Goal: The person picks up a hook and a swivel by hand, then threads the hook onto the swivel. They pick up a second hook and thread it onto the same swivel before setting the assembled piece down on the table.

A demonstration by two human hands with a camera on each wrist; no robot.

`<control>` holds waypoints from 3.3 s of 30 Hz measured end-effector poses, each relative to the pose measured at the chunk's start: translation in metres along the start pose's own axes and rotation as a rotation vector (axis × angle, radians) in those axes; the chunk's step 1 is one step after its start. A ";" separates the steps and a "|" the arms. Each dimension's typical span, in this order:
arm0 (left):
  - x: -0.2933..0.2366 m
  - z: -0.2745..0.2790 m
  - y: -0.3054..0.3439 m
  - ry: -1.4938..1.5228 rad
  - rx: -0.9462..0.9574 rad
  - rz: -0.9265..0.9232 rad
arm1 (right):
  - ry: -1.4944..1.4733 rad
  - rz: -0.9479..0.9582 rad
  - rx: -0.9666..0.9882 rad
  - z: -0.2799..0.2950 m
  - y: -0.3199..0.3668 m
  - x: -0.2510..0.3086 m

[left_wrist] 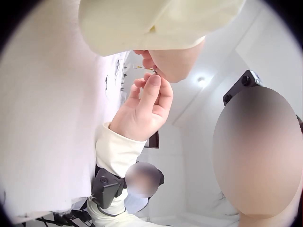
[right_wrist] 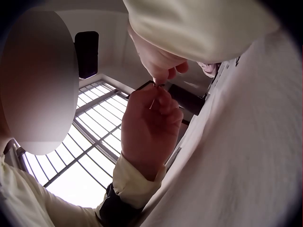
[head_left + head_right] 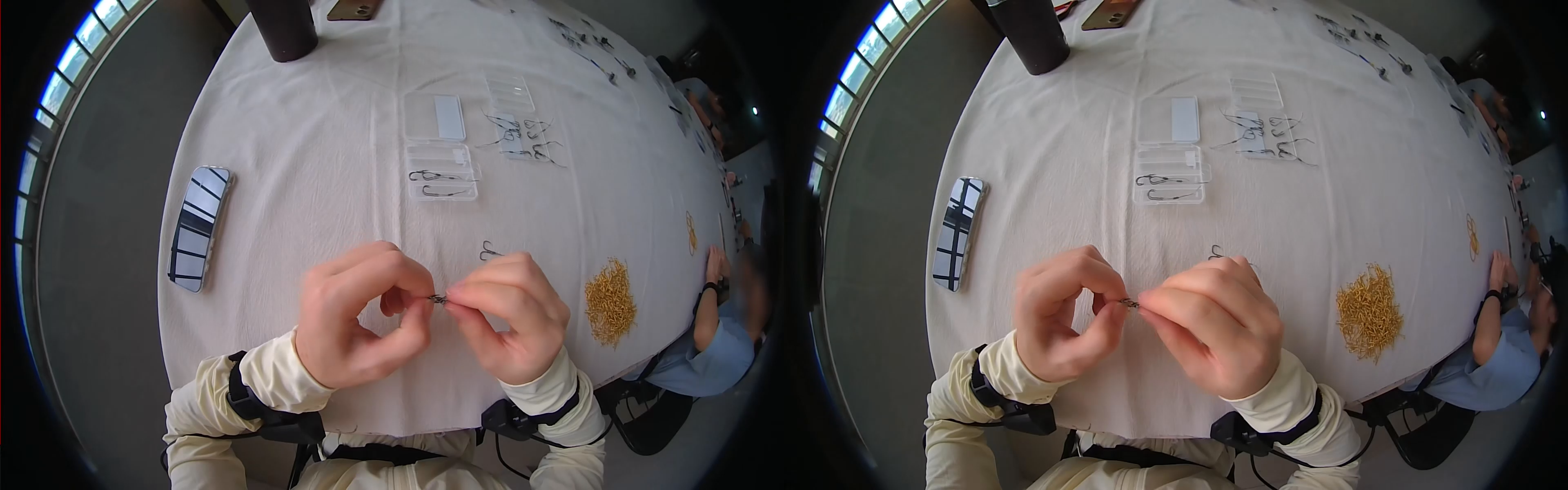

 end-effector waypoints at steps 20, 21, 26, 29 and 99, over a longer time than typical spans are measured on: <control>-0.001 -0.005 -0.001 -0.198 0.095 -0.096 | -0.188 -0.282 0.142 0.006 -0.006 -0.001; -0.001 -0.006 0.000 -0.197 0.095 -0.095 | -0.192 -0.299 0.160 0.007 -0.004 -0.003; -0.002 -0.007 0.000 -0.200 0.096 -0.065 | -0.187 -0.326 0.180 0.006 -0.002 -0.005; -0.003 -0.008 0.001 -0.087 0.100 0.066 | -0.173 -0.336 0.185 0.005 -0.001 -0.006; 0.007 -0.022 0.010 0.655 0.148 0.637 | -0.420 -0.562 -0.076 -0.001 0.006 -0.007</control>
Point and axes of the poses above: each hand's wrist, its own y-axis away from the middle knuckle, its own z-axis out of the back of the hand, x = y × z, the point moved 2 cm from there along -y, towards the middle knuckle, and after that the axes turned 2 degrees about z, right-handed, at the moved point
